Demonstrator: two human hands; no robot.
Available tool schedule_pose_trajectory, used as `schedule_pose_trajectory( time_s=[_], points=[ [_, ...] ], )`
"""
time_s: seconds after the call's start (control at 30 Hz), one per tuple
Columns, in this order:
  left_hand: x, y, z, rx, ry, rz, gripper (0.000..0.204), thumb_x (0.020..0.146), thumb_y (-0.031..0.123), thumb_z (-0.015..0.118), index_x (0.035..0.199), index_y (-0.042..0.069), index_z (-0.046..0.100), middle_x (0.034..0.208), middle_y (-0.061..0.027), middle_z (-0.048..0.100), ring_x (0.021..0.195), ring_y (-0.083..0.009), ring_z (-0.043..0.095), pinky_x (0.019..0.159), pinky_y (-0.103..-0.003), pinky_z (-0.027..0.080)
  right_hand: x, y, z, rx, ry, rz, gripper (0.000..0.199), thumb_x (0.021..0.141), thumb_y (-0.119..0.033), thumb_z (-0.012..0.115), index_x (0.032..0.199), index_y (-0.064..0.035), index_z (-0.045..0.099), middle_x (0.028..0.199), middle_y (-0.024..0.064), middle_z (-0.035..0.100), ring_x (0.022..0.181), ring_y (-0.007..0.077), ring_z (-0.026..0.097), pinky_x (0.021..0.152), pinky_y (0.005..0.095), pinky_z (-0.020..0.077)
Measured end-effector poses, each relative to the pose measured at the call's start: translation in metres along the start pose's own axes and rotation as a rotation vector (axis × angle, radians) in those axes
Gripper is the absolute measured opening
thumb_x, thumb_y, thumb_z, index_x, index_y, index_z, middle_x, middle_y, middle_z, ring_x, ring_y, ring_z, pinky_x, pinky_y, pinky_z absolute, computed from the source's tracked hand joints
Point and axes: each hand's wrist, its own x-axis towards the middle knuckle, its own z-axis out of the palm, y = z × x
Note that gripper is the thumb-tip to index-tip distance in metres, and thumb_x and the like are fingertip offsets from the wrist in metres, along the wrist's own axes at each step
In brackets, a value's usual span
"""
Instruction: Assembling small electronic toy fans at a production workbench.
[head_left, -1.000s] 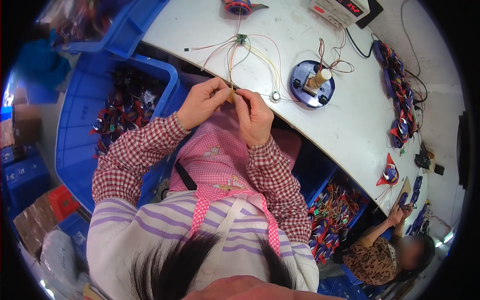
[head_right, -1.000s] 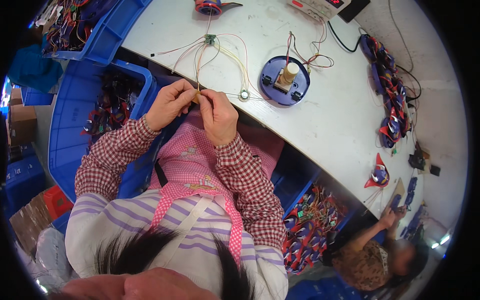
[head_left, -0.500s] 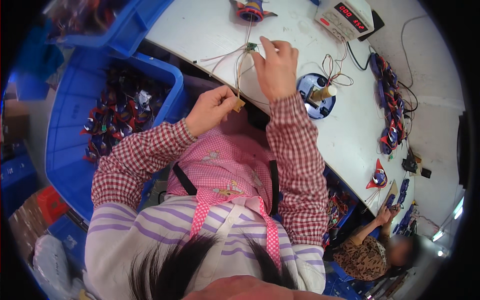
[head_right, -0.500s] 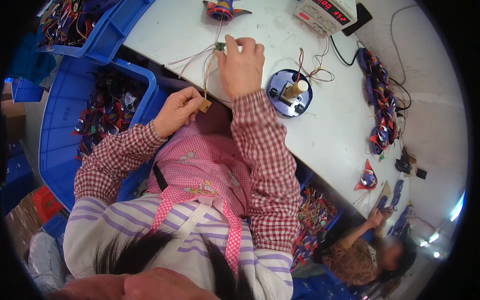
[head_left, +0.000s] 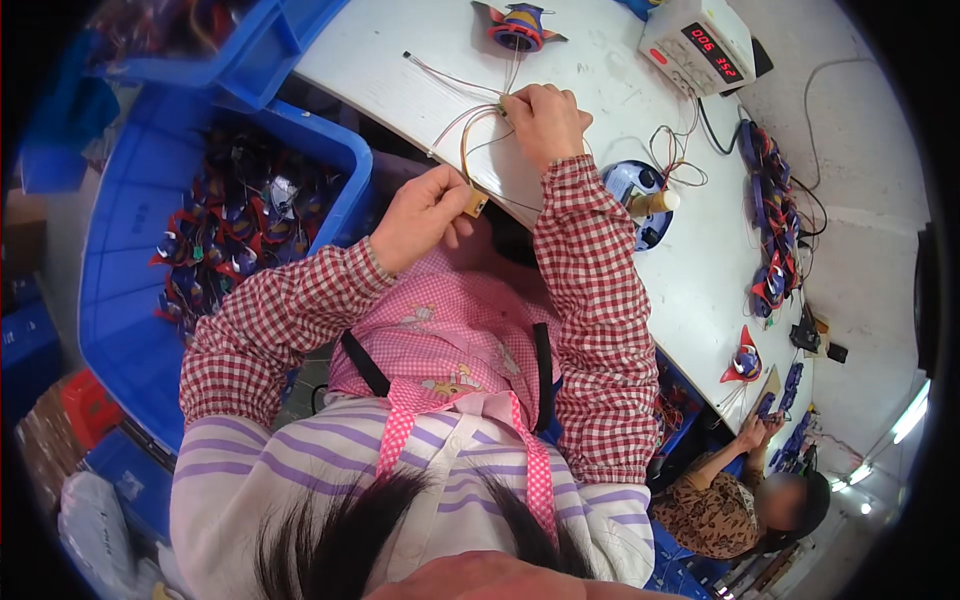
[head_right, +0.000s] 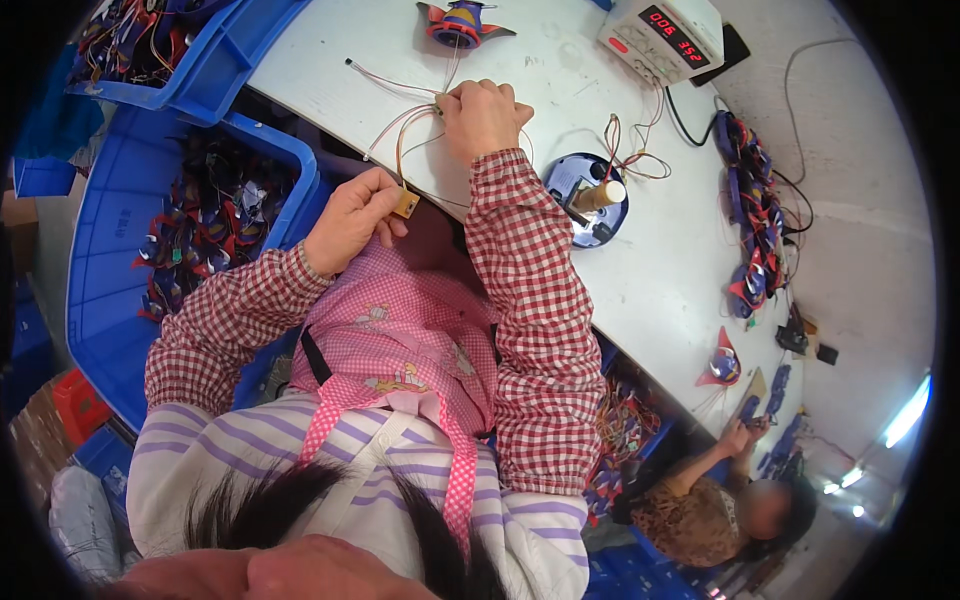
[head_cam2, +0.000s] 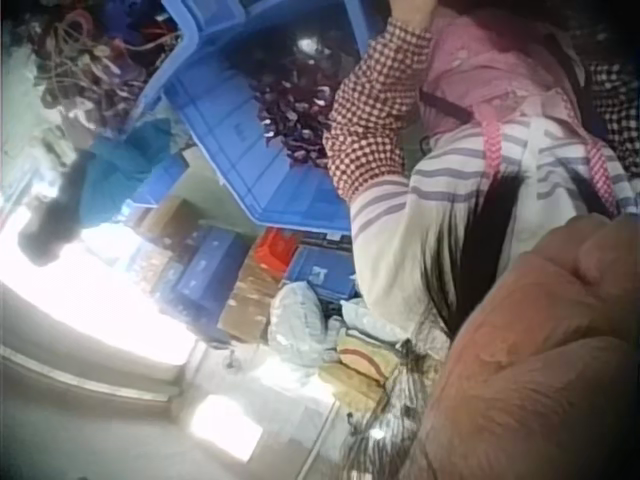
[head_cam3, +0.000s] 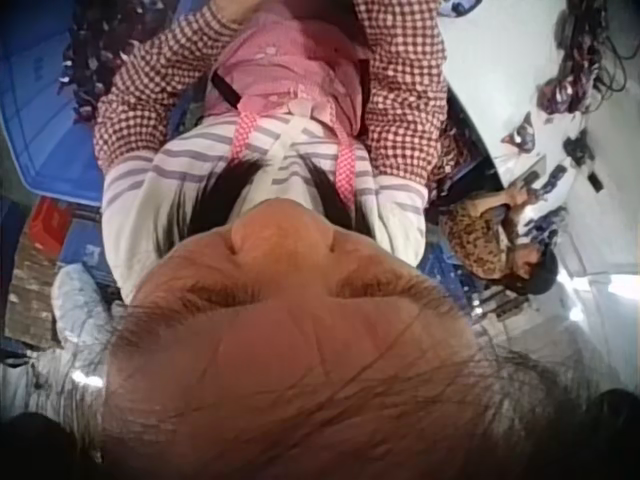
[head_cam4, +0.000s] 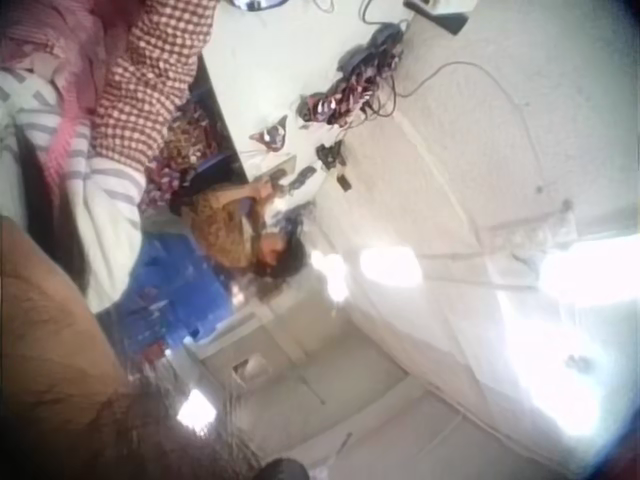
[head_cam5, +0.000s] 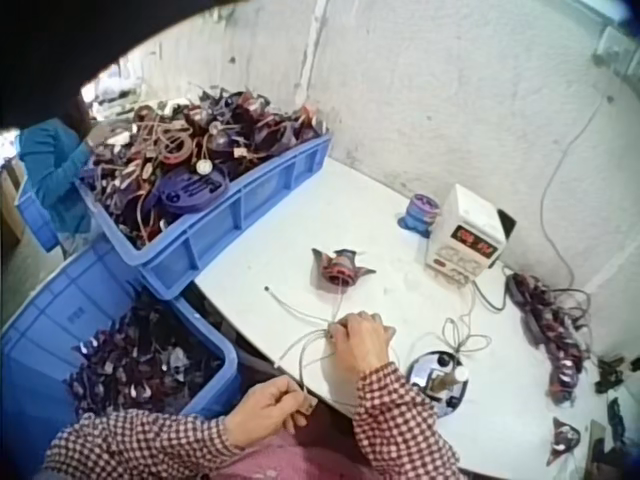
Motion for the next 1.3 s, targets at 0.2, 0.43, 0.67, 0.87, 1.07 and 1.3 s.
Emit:
schedule_pose_trajectory(
  time_s=[0.2,0.43,0.67,0.87,1.07,1.3],
  points=[
    [0.001,0.002,0.0,-0.121,-0.002,-0.009,0.007,0.091,0.009,0.05,0.09,0.002,0.051,0.073,-0.0069,0.058,0.056,-0.0102,0.059,0.048,-0.016,0.047,0.006,0.007,0.001,0.003,-0.006,0.008,0.026,0.085,-0.029,0.057,0.085,-0.0064,0.07,0.092,0.0094,0.064,0.093,0.0265,0.051,0.085,0.0427,0.0313],
    [-0.002,0.003,0.001,-0.214,-0.05,0.044,0.012,0.088,0.003,0.049,0.098,-0.002,0.053,0.084,-0.0091,0.059,0.058,-0.0119,0.059,0.05,-0.018,0.049,0.006,0.01,0.002,0.062,-0.025,0.026,0.029,0.084,-0.034,0.057,0.087,-0.0083,0.071,0.092,0.0085,0.064,0.092,0.0275,0.052,0.086,0.043,0.0324],
    [-0.002,0.003,0.003,-0.243,-0.081,0.041,0.022,0.087,0.0,0.048,0.108,-0.004,0.053,0.091,-0.0103,0.058,0.059,-0.0127,0.059,0.051,-0.018,0.05,0.008,0.013,0.003,0.083,-0.035,0.042,0.031,0.083,-0.037,0.057,0.088,-0.0097,0.071,0.094,0.0087,0.064,0.092,0.0283,0.052,0.085,0.0435,0.0333],
    [-0.001,0.006,0.006,-0.278,-0.1,0.03,0.022,0.088,0.002,0.05,0.109,-0.003,0.054,0.088,-0.0107,0.059,0.061,-0.0128,0.059,0.053,-0.018,0.05,-0.005,0.017,0.015,-0.171,0.527,-0.191,0.028,0.082,-0.027,0.059,0.102,-0.0084,0.065,0.09,0.0098,0.06,0.076,0.0231,0.057,0.078,0.0381,0.0404],
    [-0.004,0.006,0.0,-0.227,-0.03,0.02,0.02,0.089,0.006,0.054,0.106,-0.002,0.057,0.086,-0.0107,0.061,0.062,-0.0127,0.059,0.056,-0.019,0.051,-0.107,-0.02,-0.022,0.375,0.154,-0.369,0.018,0.077,-0.004,0.064,0.094,-0.0031,0.059,0.087,0.0079,0.053,0.071,0.0225,0.054,0.061,0.0282,0.0456],
    [-0.005,0.003,0.0,-0.175,-0.014,0.018,0.017,0.089,0.006,0.054,0.104,-0.002,0.058,0.085,-0.0098,0.062,0.061,-0.0123,0.058,0.055,-0.02,0.051,-0.128,-0.012,-0.003,0.187,0.221,-0.431,0.021,0.076,-0.001,0.063,0.096,-0.0029,0.059,0.088,0.0096,0.055,0.072,0.0216,0.055,0.061,0.0277,0.0461]
  ],
)
